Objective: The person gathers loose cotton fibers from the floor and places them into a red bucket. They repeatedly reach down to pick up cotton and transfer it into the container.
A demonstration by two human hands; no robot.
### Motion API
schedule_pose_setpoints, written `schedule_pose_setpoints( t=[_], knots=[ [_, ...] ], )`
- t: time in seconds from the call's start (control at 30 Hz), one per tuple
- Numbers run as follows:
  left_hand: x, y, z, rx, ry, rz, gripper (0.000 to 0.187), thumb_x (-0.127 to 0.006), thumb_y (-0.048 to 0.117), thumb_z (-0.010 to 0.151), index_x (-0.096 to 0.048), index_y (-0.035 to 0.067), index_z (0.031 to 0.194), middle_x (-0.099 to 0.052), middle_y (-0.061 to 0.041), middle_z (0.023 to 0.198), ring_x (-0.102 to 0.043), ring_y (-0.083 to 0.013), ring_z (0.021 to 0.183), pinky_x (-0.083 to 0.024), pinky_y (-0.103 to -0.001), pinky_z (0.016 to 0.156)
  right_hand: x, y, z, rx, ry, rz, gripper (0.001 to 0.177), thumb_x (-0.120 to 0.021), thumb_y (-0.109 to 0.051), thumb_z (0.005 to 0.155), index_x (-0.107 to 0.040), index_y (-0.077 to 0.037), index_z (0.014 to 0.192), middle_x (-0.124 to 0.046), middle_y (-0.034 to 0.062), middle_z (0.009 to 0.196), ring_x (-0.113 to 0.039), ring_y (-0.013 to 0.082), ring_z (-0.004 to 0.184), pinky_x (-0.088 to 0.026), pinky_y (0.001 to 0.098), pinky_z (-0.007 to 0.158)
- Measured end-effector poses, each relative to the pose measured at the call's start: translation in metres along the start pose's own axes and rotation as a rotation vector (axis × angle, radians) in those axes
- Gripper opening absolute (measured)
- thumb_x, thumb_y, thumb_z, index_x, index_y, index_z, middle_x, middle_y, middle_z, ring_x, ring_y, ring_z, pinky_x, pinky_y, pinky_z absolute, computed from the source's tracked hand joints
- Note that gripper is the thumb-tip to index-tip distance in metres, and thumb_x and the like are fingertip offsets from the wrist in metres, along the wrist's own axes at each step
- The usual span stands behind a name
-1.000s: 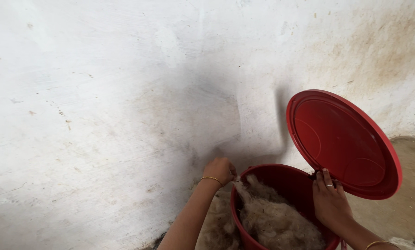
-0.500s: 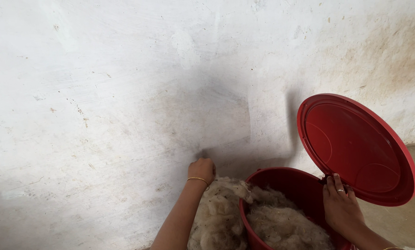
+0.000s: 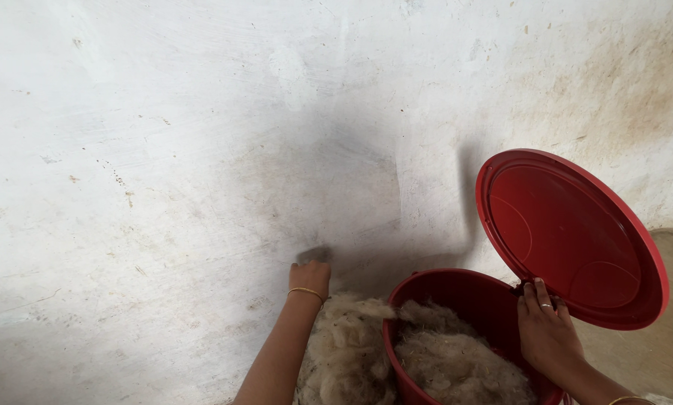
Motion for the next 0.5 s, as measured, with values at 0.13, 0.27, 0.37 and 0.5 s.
schedule_pose_setpoints(
  t=[0.13,0.27,0.37,0.5],
  knots=[
    [0.004,-0.005,-0.005,0.018,-0.113,0.118,0.012,-0.069,0.01,0.091,-0.077,0.015,0.099,-0.076,-0.007,0.104,-0.071,-0.0241,0.103,-0.049,-0.041,0.094,0.0,0.001,0.0,0.005,-0.014,0.012,0.061,-0.046,-0.009,0.091,-0.032,0.007,0.148,-0.015,0.0252,0.165,-0.007,0.0385,0.156,-0.021,0.0541,0.124],
    [0.001,-0.007,-0.011,0.054,-0.207,0.159,0.013,-0.069,0.014,0.093,-0.075,0.015,0.105,-0.077,-0.006,0.103,-0.073,-0.0246,0.097,-0.049,-0.042,0.091,0.002,0.001,0.0,0.004,-0.017,0.013,0.061,-0.047,-0.009,0.091,-0.032,0.007,0.148,-0.016,0.0243,0.165,-0.008,0.0374,0.157,-0.022,0.0535,0.124],
    [-0.009,-0.001,-0.011,0.071,-0.303,0.186,0.014,-0.068,0.014,0.094,-0.074,0.013,0.108,-0.076,-0.008,0.103,-0.073,-0.0259,0.096,-0.049,-0.045,0.091,0.003,0.001,-0.001,0.002,-0.003,0.014,0.061,-0.046,-0.01,0.091,-0.032,0.007,0.148,-0.016,0.0242,0.165,-0.008,0.0372,0.157,-0.022,0.0533,0.124],
    [-0.01,0.026,-0.002,-0.011,-0.241,0.188,0.015,-0.064,0.014,0.097,-0.075,0.011,0.107,-0.077,-0.011,0.104,-0.074,-0.0289,0.097,-0.047,-0.048,0.095,0.004,0.002,-0.001,-0.001,-0.017,0.02,0.061,-0.046,-0.01,0.092,-0.032,0.006,0.148,-0.015,0.0242,0.165,-0.007,0.0371,0.157,-0.021,0.0533,0.124]
  ],
)
Point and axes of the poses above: each hand's wrist, its own z-axis towards the middle knuckle, its own x-axis out of the back of the hand, y = z × x, the point moved 2 cm from there along z, towards the middle knuckle
